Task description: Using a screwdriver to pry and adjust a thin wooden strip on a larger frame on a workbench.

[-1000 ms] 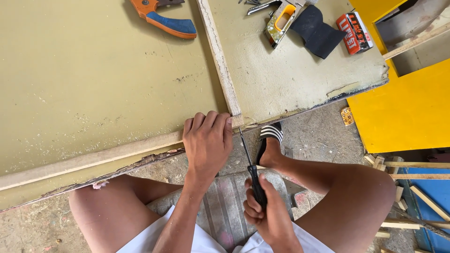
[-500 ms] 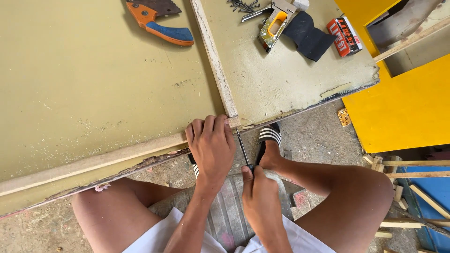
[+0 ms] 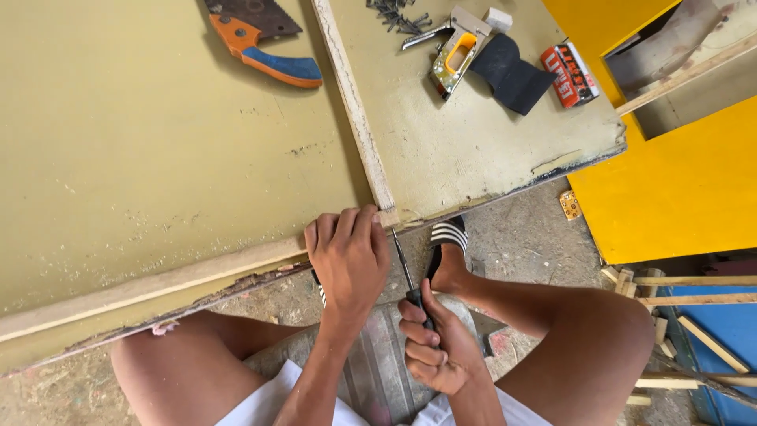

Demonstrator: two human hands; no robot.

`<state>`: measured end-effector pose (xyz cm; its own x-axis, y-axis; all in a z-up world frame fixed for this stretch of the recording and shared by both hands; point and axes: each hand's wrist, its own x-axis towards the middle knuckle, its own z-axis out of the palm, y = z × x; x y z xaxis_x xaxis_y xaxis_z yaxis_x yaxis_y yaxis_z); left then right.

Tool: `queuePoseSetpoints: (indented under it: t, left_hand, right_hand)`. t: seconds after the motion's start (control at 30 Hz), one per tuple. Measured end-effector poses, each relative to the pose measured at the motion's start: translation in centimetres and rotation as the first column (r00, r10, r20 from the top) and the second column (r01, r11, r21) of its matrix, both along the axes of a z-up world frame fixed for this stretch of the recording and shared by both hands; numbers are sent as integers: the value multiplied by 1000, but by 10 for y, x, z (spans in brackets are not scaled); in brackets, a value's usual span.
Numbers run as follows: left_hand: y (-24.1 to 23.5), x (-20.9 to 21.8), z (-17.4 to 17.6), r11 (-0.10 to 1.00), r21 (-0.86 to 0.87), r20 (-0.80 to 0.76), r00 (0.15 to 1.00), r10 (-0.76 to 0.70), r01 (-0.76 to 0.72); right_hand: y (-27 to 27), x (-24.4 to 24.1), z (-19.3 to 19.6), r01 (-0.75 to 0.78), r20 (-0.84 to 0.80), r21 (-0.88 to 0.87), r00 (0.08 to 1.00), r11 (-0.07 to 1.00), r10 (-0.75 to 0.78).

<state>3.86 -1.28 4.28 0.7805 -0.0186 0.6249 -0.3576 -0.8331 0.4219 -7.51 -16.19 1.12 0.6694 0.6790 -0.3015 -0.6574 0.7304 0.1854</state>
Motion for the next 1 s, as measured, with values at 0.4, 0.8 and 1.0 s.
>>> queuePoseSetpoints:
  t: [0.4, 0.8, 1.0]
  left_hand:
    - [16, -8, 5, 987, -11, -129, 979, -157, 157]
    - [6, -10, 11, 992, -94, -78, 993, -87, 79]
    - [1, -5, 6, 997, -78, -57, 998, -25, 20]
  right_hand:
    - [40, 13, 69, 254, 11, -788, 917, -560, 399]
    - [66, 28, 73, 89, -265, -659, 902, -747, 341]
    - [54, 31, 68, 129, -143, -781, 915, -611, 377]
